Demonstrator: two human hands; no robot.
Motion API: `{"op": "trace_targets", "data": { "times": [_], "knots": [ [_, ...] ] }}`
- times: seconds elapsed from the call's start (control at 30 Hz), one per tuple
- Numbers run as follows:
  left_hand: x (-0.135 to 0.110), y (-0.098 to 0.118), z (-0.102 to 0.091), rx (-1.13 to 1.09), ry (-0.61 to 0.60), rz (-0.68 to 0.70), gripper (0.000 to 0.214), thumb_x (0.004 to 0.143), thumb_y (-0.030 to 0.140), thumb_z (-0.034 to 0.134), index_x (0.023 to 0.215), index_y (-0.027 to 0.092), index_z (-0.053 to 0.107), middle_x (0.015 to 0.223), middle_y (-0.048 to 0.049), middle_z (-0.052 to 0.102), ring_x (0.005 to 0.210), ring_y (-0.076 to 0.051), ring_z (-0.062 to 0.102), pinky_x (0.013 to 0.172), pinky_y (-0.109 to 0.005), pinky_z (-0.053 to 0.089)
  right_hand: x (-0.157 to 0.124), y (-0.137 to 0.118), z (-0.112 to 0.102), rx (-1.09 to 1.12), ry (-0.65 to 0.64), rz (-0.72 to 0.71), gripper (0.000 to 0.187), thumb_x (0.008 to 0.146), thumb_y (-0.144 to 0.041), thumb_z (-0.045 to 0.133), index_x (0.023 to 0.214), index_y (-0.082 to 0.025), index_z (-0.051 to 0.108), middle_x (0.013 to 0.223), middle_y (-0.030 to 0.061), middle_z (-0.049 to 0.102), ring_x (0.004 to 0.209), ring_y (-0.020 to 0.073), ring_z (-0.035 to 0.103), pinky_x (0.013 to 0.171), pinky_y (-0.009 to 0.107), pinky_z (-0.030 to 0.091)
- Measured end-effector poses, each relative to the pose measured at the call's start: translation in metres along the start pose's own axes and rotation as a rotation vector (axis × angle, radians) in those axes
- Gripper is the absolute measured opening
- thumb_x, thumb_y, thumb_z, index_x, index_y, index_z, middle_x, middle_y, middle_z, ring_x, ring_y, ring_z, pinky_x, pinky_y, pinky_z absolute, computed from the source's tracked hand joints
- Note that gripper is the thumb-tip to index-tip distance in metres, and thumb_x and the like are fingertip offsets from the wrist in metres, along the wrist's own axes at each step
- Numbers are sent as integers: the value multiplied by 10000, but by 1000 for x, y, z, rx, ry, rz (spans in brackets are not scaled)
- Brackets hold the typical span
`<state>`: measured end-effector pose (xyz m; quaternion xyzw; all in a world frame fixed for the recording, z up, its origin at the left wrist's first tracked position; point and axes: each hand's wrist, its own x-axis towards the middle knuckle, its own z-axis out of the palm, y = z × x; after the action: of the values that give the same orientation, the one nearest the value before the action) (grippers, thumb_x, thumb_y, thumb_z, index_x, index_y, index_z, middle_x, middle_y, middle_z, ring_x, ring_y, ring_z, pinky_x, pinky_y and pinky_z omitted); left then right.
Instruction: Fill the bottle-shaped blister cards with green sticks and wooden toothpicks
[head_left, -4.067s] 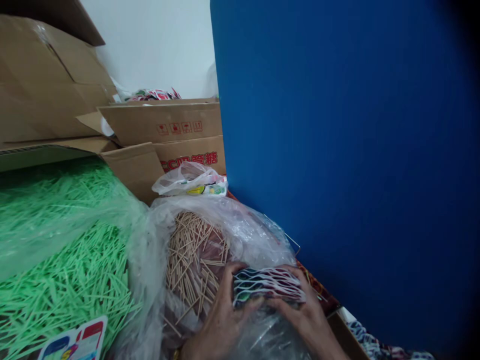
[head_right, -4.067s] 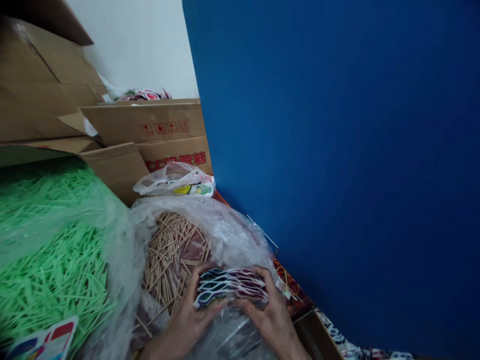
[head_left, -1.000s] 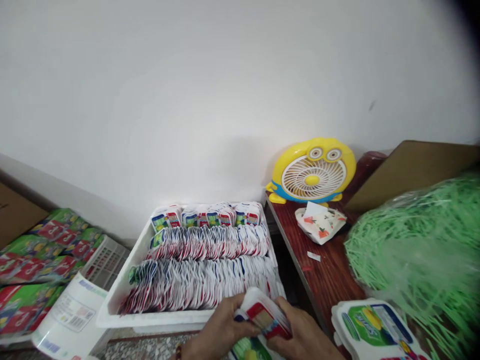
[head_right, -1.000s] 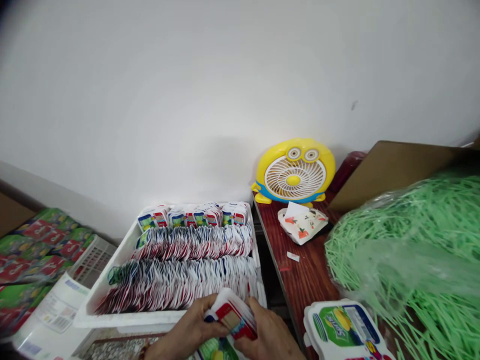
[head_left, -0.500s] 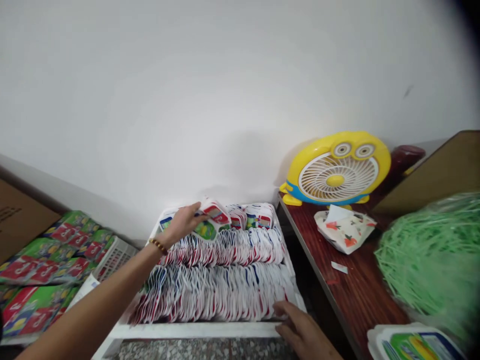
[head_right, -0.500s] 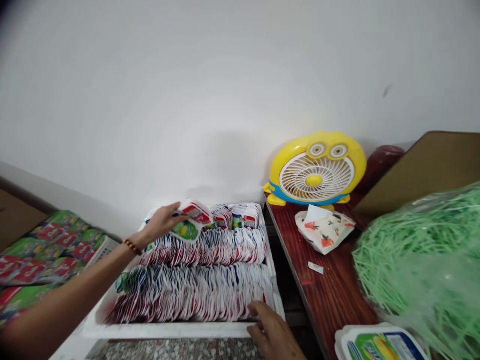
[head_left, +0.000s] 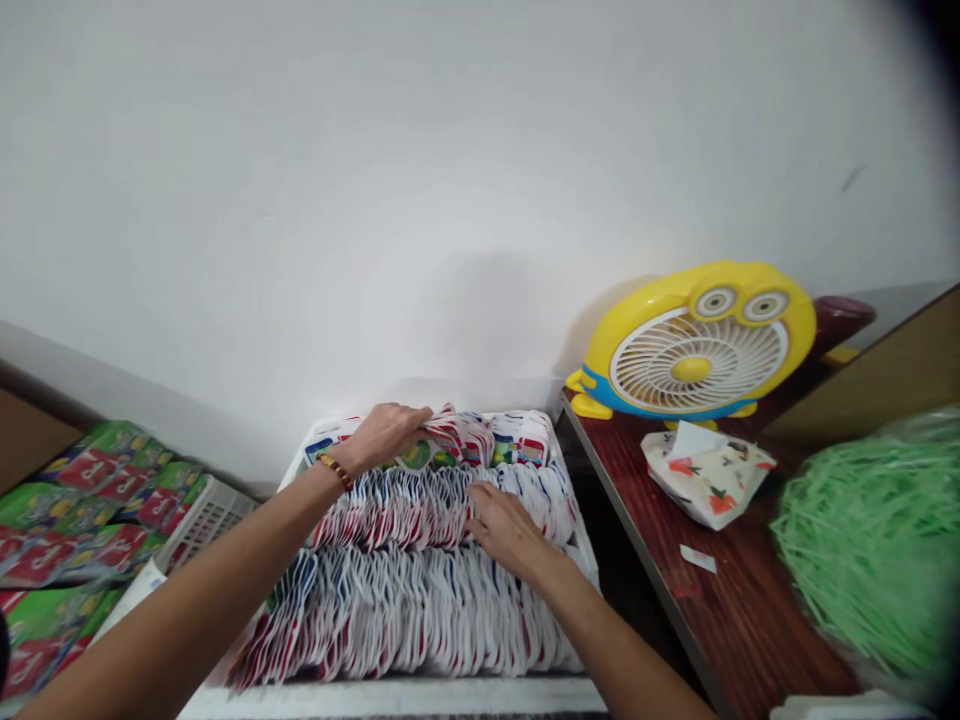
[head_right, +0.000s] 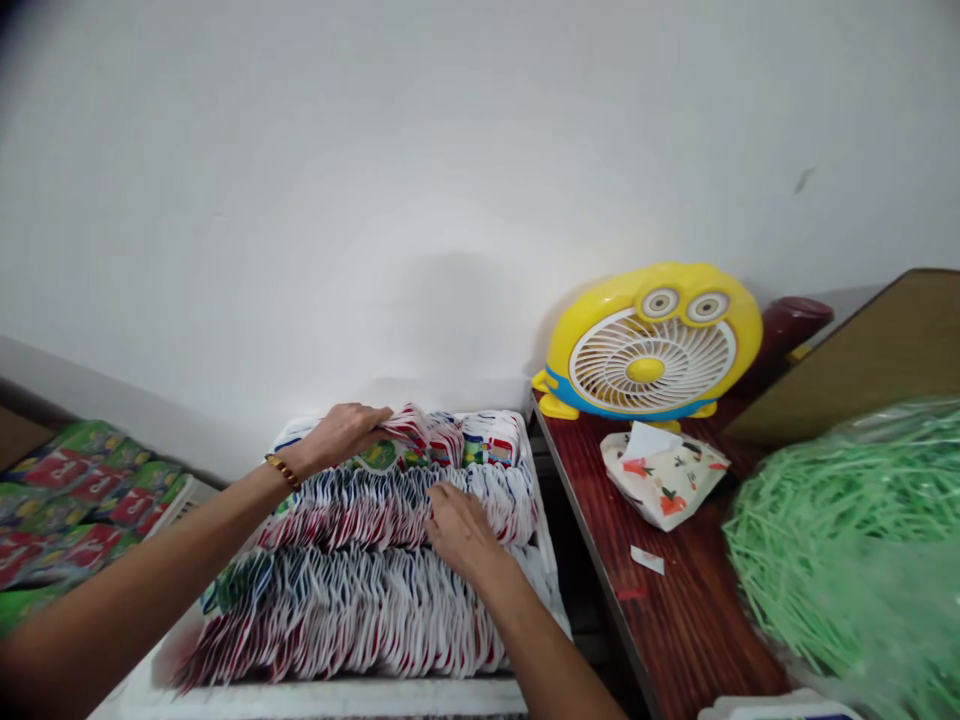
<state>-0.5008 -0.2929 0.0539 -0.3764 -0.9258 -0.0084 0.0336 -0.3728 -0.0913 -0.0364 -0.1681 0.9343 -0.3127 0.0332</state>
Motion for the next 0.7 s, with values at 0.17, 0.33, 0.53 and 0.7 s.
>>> {"op": "trace_targets", "data": {
  "times": [0.17,0.33,0.53,0.7],
  "knots": [
    [-4,-9,16,11,-24,34,171,914,341,470,913,212,582,822,-74,713,759,-219,647,690,-280,410,36,1,27,-176,1,-57,526,829,-223,514,1338,-144,407,1432,140,399,1359,299,272,1075,493,259],
    [-2,-24,25,-38,-49,25,137,885,325,519,876,215,599,796,-63,723,736,-209,662,669,-269,435,41,14,47,-213,-79,14,567,829,-290,534,1362,-155,394,1487,118,337,1362,321,267,1057,540,278],
    [-4,-51,1,-303,-35,-105,300,891,450,480,1004,197,596,824,-57,744,707,-206,696,620,-274,509,35,23,56,-189,-73,26,604,830,-308,536,1388,-143,375,1511,106,302,1360,324,277,1077,525,256],
    [-5,-63,-16,-1168,-159,-435,401,754,434,678,1043,159,635,846,-65,764,705,-227,718,640,-340,588,35,25,58,-194,-58,36,615,818,-294,542,1391,-145,375,1509,101,308,1362,303,280,1095,480,237]
  ]
}}
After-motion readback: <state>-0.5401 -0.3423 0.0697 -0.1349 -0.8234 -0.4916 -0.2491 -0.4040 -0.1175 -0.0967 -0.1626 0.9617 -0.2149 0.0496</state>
